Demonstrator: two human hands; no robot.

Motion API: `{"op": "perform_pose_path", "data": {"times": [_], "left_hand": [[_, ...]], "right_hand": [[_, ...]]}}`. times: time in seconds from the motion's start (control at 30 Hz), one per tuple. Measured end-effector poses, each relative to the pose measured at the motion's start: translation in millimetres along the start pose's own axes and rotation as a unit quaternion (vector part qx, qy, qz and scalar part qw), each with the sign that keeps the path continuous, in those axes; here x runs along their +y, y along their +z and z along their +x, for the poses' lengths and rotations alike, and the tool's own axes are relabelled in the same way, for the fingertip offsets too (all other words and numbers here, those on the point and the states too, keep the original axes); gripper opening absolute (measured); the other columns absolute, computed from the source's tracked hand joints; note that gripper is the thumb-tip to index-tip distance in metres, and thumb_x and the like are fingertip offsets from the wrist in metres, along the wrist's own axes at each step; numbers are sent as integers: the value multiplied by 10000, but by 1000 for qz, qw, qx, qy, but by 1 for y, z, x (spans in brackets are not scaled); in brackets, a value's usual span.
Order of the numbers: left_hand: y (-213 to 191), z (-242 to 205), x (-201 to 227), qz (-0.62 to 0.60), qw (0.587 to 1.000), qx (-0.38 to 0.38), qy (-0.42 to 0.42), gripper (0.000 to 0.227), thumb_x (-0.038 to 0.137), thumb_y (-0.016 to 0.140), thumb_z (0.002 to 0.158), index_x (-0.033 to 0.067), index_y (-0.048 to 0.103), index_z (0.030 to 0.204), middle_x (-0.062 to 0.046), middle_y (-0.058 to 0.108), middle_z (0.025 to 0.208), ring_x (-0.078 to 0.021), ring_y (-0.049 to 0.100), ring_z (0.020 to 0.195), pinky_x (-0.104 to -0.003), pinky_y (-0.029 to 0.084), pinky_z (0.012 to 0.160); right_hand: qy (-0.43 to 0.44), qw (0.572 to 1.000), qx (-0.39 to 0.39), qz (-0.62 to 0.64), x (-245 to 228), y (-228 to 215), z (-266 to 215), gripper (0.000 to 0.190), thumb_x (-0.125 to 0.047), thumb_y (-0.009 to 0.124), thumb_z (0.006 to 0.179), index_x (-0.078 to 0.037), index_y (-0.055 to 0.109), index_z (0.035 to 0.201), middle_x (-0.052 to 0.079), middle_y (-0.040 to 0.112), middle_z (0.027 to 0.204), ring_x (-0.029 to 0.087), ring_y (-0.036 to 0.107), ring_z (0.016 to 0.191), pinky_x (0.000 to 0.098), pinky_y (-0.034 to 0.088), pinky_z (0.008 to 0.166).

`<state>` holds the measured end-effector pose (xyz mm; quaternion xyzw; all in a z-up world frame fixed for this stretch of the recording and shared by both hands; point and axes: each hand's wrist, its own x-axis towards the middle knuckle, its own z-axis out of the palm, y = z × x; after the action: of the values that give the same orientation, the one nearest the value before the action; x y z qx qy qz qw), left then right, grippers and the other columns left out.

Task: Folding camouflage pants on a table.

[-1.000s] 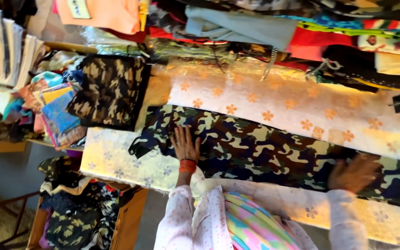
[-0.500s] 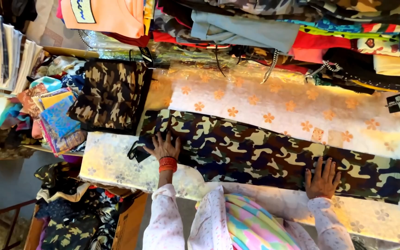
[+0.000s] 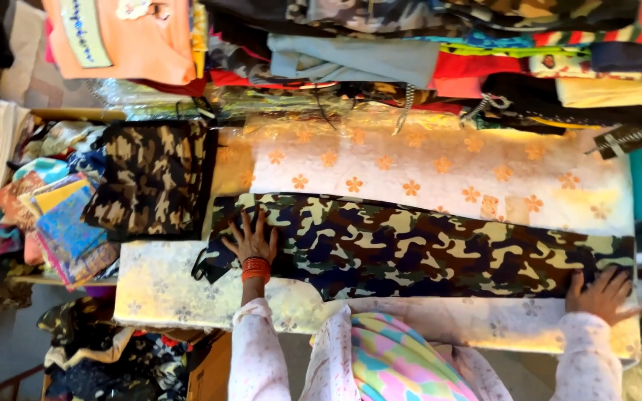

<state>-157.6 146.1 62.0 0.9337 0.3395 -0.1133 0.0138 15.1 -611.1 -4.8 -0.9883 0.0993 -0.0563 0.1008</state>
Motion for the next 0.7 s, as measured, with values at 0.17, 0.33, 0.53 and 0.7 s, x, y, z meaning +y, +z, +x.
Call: {"op": "perform_pose_path", "data": {"times": [0.17, 0.33, 0.53, 0.7], "left_hand": [[-6, 4, 36, 21, 998, -39, -43, 560, 628, 451, 1017, 426, 382, 1536, -42, 203, 1750, -374, 152, 1615, -735, 72, 1222], [30, -2, 101, -166, 955, 171, 176, 649, 507, 469, 1067, 226, 305, 1629, -182, 240, 1732, -399, 182, 1607, -682, 126, 1255], [22, 3, 138, -17, 962, 49, 268, 740, 603, 438, 993, 283, 247, 1632, -146, 163, 1705, -359, 140, 1579, -656, 95, 1229], [18, 61, 68, 206, 968, 13, 143, 682, 666, 305, 992, 435, 143, 1613, -75, 38, 1706, -317, 85, 1552, -676, 23, 1186]], "right_hand": [[-51, 994, 93, 9, -80, 3, -2, 498, -386, 567, 1041, -11, 538, 1368, 241, 469, 1435, 460, 413, 1365, 668, 264, 1103], [-323, 946, -10, 38, -210, 13, -62, 797, -390, 739, 765, -28, 513, 1438, 237, 468, 1504, 479, 409, 1398, 568, 360, 1097], [-484, 857, -174, 40, -215, -4, -20, 735, -397, 646, 861, -57, 454, 1485, 112, 394, 1568, 285, 366, 1474, 543, 364, 1170], [-37, 942, -43, -331, -35, 38, 55, 301, -359, 398, 1152, -191, 495, 1381, 139, 354, 1741, 341, 296, 1612, 651, 194, 1198]]}}
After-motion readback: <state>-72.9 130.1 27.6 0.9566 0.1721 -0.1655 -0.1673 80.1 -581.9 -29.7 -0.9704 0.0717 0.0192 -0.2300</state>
